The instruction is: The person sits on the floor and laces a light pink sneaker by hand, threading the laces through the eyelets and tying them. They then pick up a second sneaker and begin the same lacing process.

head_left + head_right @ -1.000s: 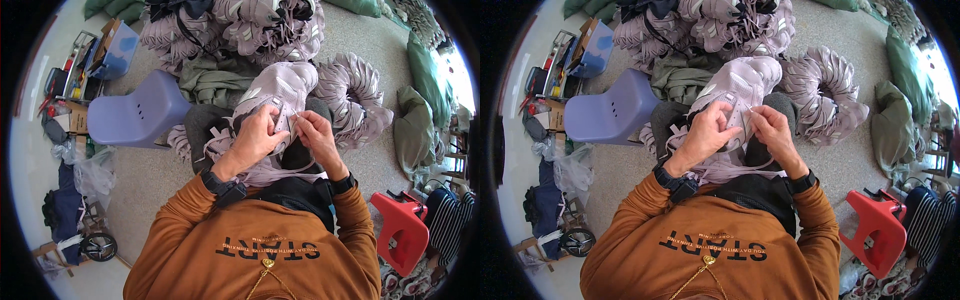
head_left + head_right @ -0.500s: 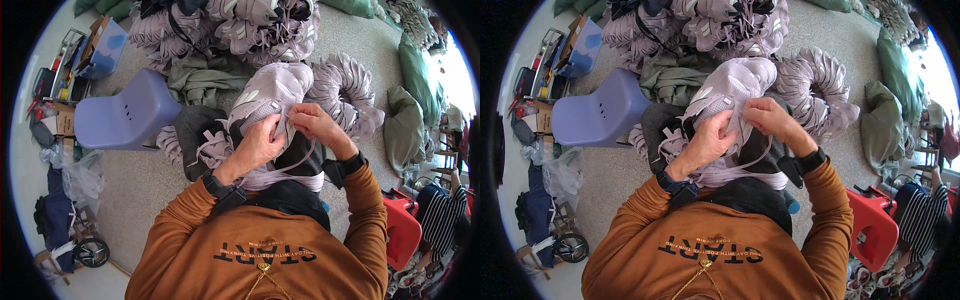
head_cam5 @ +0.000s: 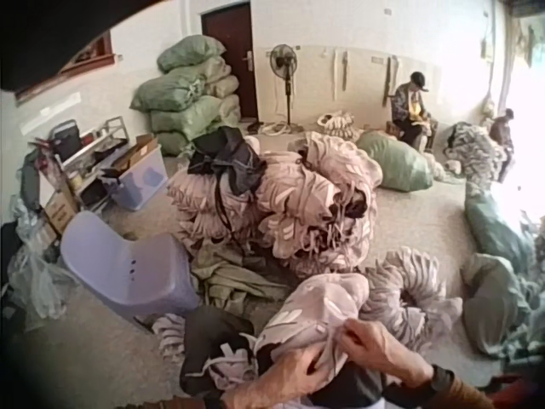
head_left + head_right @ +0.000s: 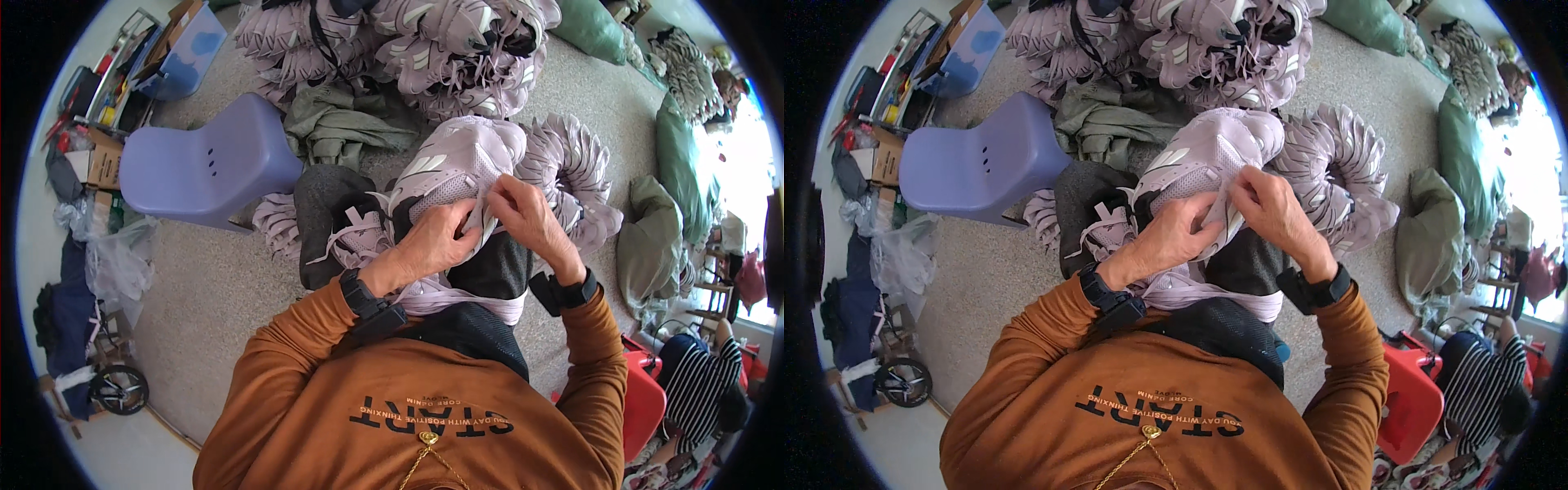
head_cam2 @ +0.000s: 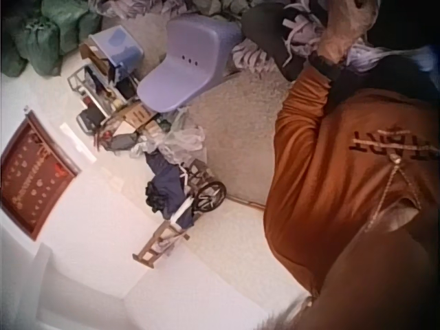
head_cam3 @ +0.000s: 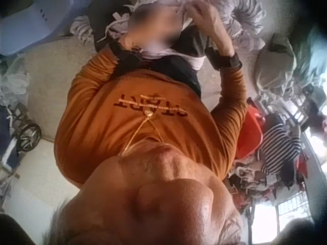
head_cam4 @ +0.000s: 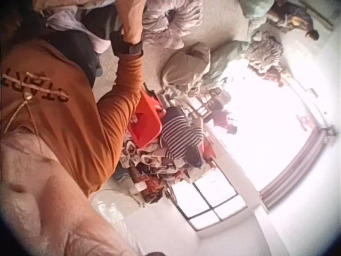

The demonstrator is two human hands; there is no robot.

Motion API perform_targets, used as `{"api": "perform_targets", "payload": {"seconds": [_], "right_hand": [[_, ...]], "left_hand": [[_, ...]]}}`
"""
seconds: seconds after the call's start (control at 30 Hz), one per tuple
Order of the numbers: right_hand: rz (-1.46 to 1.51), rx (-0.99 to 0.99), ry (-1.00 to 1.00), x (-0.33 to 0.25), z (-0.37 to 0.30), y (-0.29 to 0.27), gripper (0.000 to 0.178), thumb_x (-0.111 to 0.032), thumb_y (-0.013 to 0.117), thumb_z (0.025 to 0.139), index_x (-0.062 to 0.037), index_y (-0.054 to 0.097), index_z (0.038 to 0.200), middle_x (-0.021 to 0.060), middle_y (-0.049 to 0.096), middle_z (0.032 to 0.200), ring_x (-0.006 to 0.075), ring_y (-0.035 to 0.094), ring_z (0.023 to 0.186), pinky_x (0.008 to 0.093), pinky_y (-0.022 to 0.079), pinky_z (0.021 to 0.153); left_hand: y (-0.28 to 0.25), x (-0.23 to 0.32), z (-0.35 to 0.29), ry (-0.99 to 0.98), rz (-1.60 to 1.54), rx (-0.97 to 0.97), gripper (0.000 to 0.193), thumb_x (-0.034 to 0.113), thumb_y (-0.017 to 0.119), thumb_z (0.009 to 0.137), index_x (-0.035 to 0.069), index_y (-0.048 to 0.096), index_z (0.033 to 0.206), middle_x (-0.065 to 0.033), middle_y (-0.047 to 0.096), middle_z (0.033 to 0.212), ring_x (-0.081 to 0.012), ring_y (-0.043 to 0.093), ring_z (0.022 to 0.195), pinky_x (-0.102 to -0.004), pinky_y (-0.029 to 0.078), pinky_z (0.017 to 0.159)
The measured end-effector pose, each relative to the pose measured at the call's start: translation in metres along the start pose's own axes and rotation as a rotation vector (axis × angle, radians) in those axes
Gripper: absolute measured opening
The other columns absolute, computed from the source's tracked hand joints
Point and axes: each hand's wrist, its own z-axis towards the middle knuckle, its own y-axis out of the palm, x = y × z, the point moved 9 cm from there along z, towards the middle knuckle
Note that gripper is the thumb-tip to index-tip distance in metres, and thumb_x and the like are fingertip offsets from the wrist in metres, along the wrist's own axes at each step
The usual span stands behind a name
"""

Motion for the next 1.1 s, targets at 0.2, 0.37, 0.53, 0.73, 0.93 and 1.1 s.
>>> {"api": "perform_targets", "payload": {"seconds": [0.2,0.37,0.53,0.73,0.93,1.1], "right_hand": [[-0.193,0.0,-0.142,-0.019,0.002,0.005,0.013,-0.008,0.057,0.093,0.0031,0.06,0.088,0.0182,0.057,0.072,0.0383,0.061,0.067,0.0452,0.047,0.058],[-0.291,-0.146,0.054,-0.009,0.003,0.007,0.031,-0.025,0.059,0.095,0.0037,0.067,0.086,0.0224,0.06,0.071,0.0433,0.062,0.067,0.049,0.047,0.06],[-0.305,-0.191,0.103,0.003,0.011,0.014,0.046,-0.034,0.056,0.09,0.0055,0.066,0.07,0.0277,0.062,0.067,0.0465,0.064,0.067,0.053,0.049,0.065],[-0.523,-0.272,0.07,0.004,0.017,0.028,0.041,-0.029,0.052,0.089,0.0059,0.067,0.072,0.0299,0.063,0.071,0.0466,0.066,0.071,0.0542,0.051,0.069],[-0.316,-0.247,0.093,-0.015,0.007,0.016,0.035,-0.024,0.053,0.086,0.0052,0.064,0.071,0.0296,0.061,0.07,0.0473,0.064,0.07,0.0546,0.05,0.069],[-0.313,-0.149,0.071,-0.041,-0.006,0.011,0.029,-0.021,0.054,0.085,0.0048,0.062,0.076,0.0291,0.06,0.07,0.0479,0.062,0.072,0.0539,0.049,0.068]], "left_hand": [[-0.002,0.013,-0.003,0.09,0.04,-0.034,0.03,0.014,0.06,0.095,-0.006,0.058,0.117,-0.0178,0.063,0.078,-0.0184,0.062,0.069,-0.037,0.049,0.064],[-0.019,0.015,-0.013,-0.058,-0.012,-0.151,0.027,0.011,0.054,0.099,-0.007,0.059,0.118,-0.0147,0.069,0.085,-0.018,0.066,0.069,-0.0327,0.052,0.065],[-0.019,0.003,-0.012,-0.117,-0.161,-0.088,0.031,0.012,0.05,0.1,-0.006,0.06,0.123,-0.013,0.071,0.094,-0.0157,0.067,0.071,-0.0291,0.054,0.069],[-0.018,0.005,-0.011,0.035,-0.095,0.003,0.031,0.011,0.05,0.1,-0.008,0.059,0.123,-0.0163,0.071,0.097,-0.017,0.068,0.075,-0.0291,0.055,0.071],[-0.018,0.0,-0.013,0.066,-0.133,0.068,0.03,0.011,0.052,0.099,-0.008,0.059,0.121,-0.0165,0.072,0.097,-0.0181,0.07,0.076,-0.03,0.055,0.069],[-0.018,0.007,-0.004,0.102,-0.02,0.113,0.022,0.013,0.052,0.1,-0.007,0.06,0.104,-0.0113,0.069,0.081,-0.0175,0.067,0.069,-0.0312,0.053,0.064]]}}
